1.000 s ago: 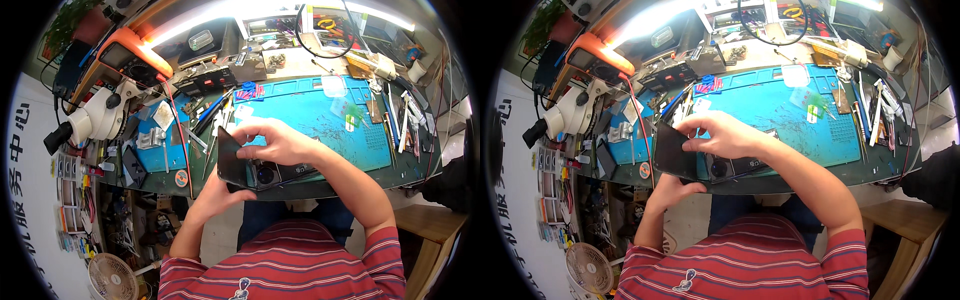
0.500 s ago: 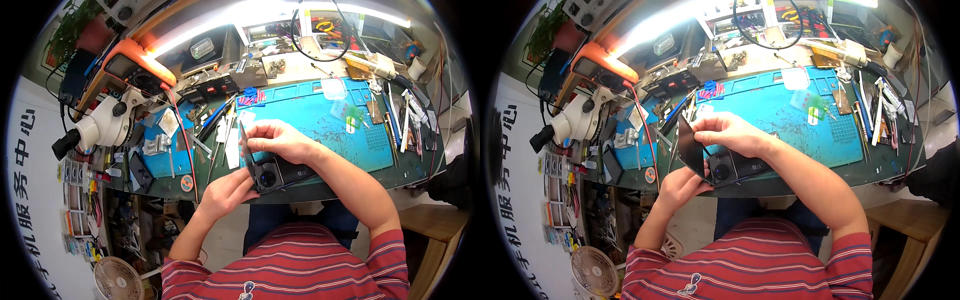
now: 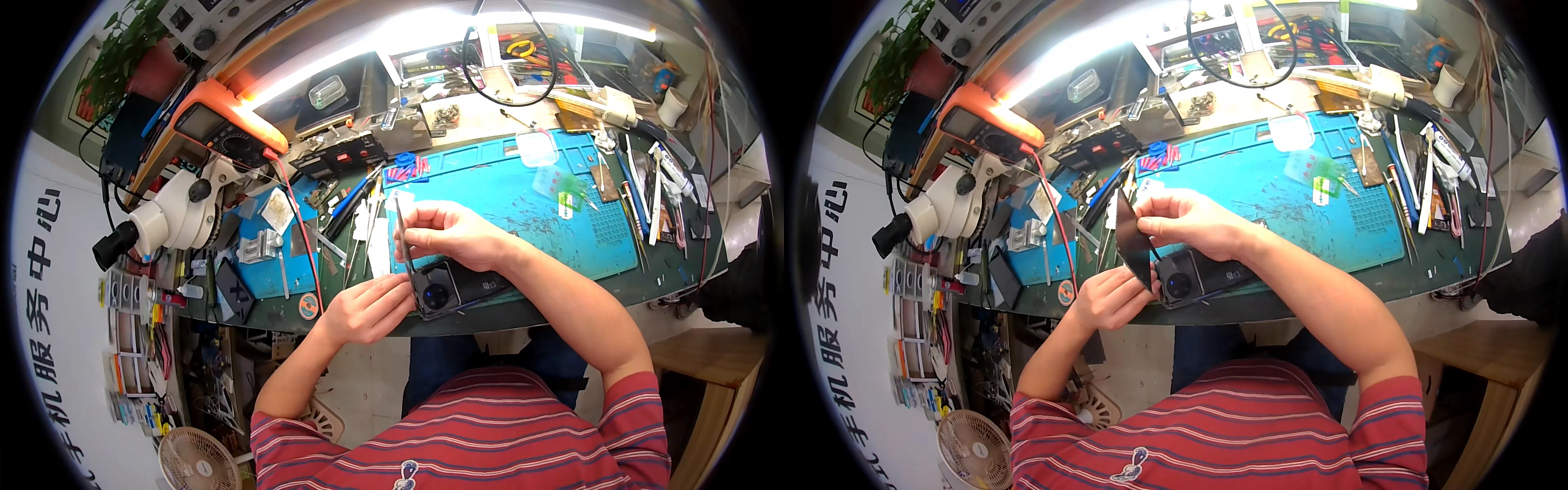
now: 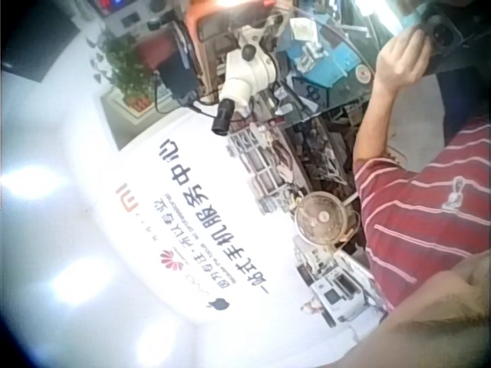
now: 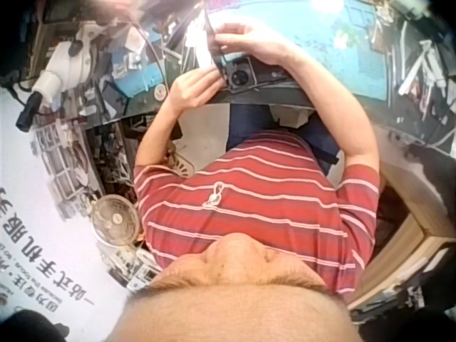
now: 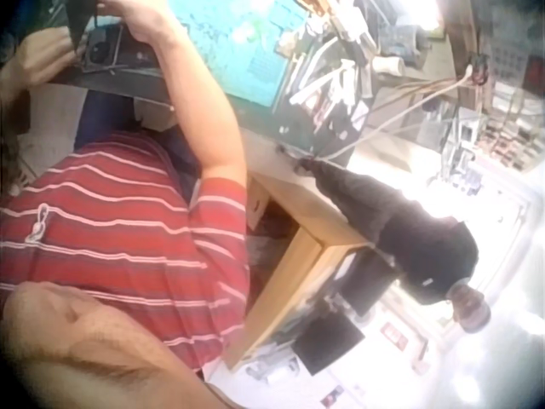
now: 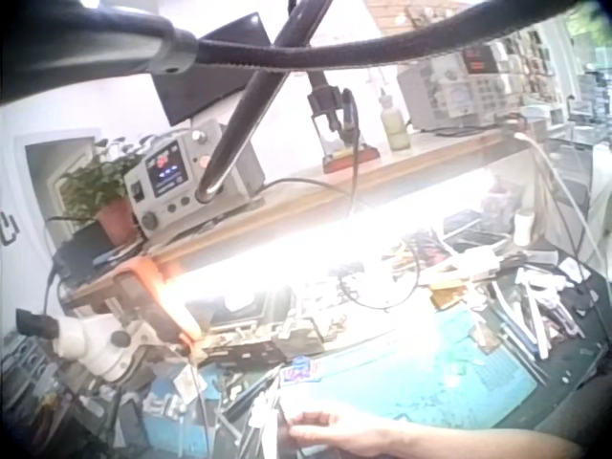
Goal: The person cleans a smartphone with a cloth, removes the back cover, and uses a plastic pry tool to separate internal components. They handle a SIM tray and small parts, then reassemble the phone and place it into a protective case.
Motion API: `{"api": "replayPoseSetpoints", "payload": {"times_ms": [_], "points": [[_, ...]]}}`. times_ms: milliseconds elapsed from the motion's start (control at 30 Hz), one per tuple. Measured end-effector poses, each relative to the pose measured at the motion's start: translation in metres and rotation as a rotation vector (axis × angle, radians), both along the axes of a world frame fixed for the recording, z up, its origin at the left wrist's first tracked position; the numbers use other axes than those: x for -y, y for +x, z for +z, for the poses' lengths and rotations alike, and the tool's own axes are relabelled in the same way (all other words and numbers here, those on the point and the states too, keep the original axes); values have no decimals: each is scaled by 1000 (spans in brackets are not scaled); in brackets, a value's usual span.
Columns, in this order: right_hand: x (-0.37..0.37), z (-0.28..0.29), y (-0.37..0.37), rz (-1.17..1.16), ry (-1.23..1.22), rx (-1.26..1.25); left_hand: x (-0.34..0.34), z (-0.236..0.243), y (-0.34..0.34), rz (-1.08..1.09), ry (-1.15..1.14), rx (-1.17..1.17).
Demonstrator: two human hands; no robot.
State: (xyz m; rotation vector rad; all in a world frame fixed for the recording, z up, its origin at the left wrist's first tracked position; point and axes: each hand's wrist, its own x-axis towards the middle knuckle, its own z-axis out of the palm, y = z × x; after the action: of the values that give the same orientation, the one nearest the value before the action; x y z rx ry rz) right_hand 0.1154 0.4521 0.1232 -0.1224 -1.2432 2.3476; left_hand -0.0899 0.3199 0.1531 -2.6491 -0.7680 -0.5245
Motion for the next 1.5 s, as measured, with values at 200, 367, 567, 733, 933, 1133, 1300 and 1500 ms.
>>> {"api": "replayPoseSetpoints", "payload": {"times_ms": [200,367,567,733,933,1133,1300,1500], "points": [[0,-1,-1,2,15,10,-4,-1,-1,-44,33,-32],[-2,-5,-3,-20,10,23,-7,2,2,-47,60,-62],[-2,-4,-4,-50,2,-14,-10,-4,2,14,48,-33],[0,-1,-3,-56,-10,-25,-8,-8,3,73,-21,61],[-1,-2,-6,-60,-42,-67,-10,-6,5,109,-66,87],[0,1,-3,-85,-61,1,-10,-10,12,198,-13,90],[-4,-4,-8,-120,-86,-17,-12,-16,13,246,32,60],[-5,-3,-5,-131,-112,-34,-18,-15,12,245,-71,163]]}}
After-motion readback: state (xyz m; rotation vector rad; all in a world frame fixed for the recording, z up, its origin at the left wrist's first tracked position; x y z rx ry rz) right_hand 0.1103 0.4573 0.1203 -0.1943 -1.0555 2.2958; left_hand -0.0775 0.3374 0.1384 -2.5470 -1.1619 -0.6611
